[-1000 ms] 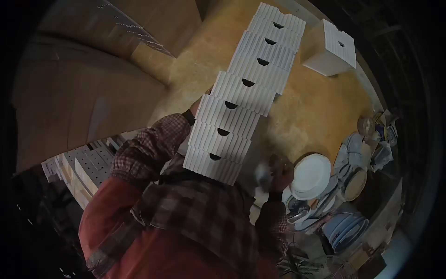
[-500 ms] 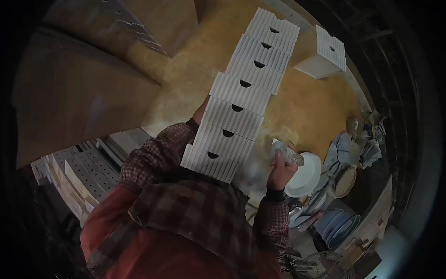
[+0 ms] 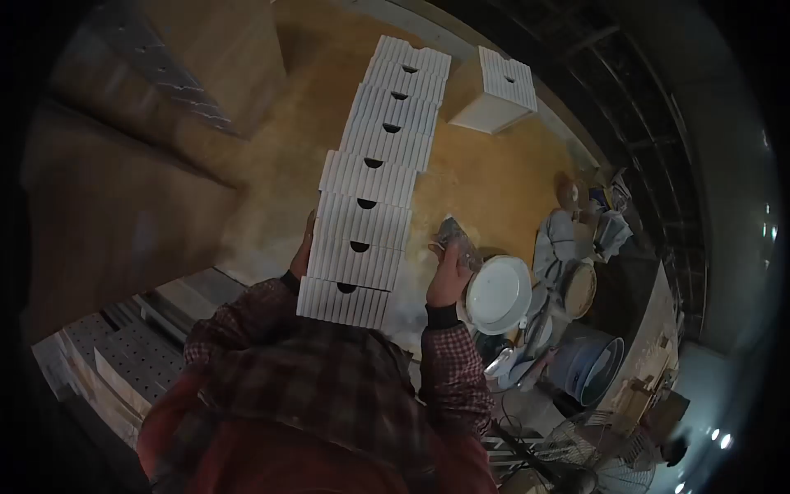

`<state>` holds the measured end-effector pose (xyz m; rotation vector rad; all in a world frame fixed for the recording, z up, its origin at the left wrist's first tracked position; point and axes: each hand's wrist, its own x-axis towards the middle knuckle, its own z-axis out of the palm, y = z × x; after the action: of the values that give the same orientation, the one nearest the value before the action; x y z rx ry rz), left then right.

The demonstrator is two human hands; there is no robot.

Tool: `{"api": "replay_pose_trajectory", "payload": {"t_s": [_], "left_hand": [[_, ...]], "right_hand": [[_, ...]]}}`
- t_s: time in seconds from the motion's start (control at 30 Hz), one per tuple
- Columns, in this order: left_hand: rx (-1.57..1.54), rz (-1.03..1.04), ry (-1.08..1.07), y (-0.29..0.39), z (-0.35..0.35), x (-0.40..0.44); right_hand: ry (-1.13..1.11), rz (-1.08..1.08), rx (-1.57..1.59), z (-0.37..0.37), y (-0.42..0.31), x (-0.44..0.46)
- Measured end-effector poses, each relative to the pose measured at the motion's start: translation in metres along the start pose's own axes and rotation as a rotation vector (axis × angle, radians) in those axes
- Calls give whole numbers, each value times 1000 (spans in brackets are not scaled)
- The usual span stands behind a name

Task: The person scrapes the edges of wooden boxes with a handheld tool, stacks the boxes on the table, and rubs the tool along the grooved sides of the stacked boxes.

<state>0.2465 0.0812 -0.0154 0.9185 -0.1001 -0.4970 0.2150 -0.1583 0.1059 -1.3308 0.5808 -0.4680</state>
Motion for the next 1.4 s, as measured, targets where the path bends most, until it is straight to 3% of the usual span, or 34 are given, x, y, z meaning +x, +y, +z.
{"api": "replay_pose_trajectory", "payload": {"t_s": [0.03, 0.1, 0.2, 0.27, 0.33, 0.37, 0.43, 0.47, 0.53, 0.57, 0.67, 0.7, 0.77, 0.8, 0.83, 0.87, 0.93, 1.0, 1.07, 1.13, 1.17, 1.4], "left_hand": [[-207, -140, -4, -28, -22, 8], [25, -60, -18, -42, -32, 9], [206, 99, -31, -7, -10, 22], [-50, 19, 323, 19, 2, 44], [-62, 5, 170, 32, -2, 70], [218, 111, 37, 0, -25, 82], [-211, -153, 50, -69, -86, 77], [-327, -110, 31, -54, -56, 87], [-61, -165, -13, -40, -48, 80], [-271, -302, 5, -43, -48, 81], [-207, -238, -12, -82, -78, 79], [484, 65, -113, -37, -42, 90], [-84, 58, 128, -8, -26, 94], [-422, -14, 186, -99, -132, 124], [-754, 240, 129, 33, -33, 138], [-751, 236, 123, 82, -18, 155], [118, 325, 288, 167, 56, 215], [817, 679, -85, 170, 84, 276], [1454, 728, -120, 171, 104, 323], [1592, 690, -37, 147, 110, 354], [1712, 522, -106, 139, 107, 360], [1732, 625, -121, 130, 102, 353]], "right_hand": [[-1, -10, 10, 0, 1, 1], [-8, -23, -16, 4, -4, 8], [-29, -49, -63, 1, -8, 26], [-15, -64, -101, 5, -15, 40], [-8, -32, -161, 5, -17, 56], [-22, -91, -38, 10, -16, 66], [-3, -46, -68, 11, -16, 80], [-53, -92, -64, 14, -21, 84], [-83, -74, -97, 12, -19, 96], [-97, -81, -48, 13, -19, 102], [-112, -114, -77, 18, -16, 118], [-106, -104, -112, 20, -19, 122], [-163, -169, -89, 22, -22, 133], [-138, -151, -126, 26, -26, 136], [-111, -129, -164, 27, -30, 138], [-150, -192, -125, 25, -25, 144], [-110, -108, -155, 24, -20, 153], [-159, -148, -196, 25, -16, 159], [-243, -133, -166, 29, -20, 166], [-235, -100, -256, 37, -30, 171], [-258, -147, -207, 39, -30, 176], [-261, -139, -288, 47, -41, 193]]}}
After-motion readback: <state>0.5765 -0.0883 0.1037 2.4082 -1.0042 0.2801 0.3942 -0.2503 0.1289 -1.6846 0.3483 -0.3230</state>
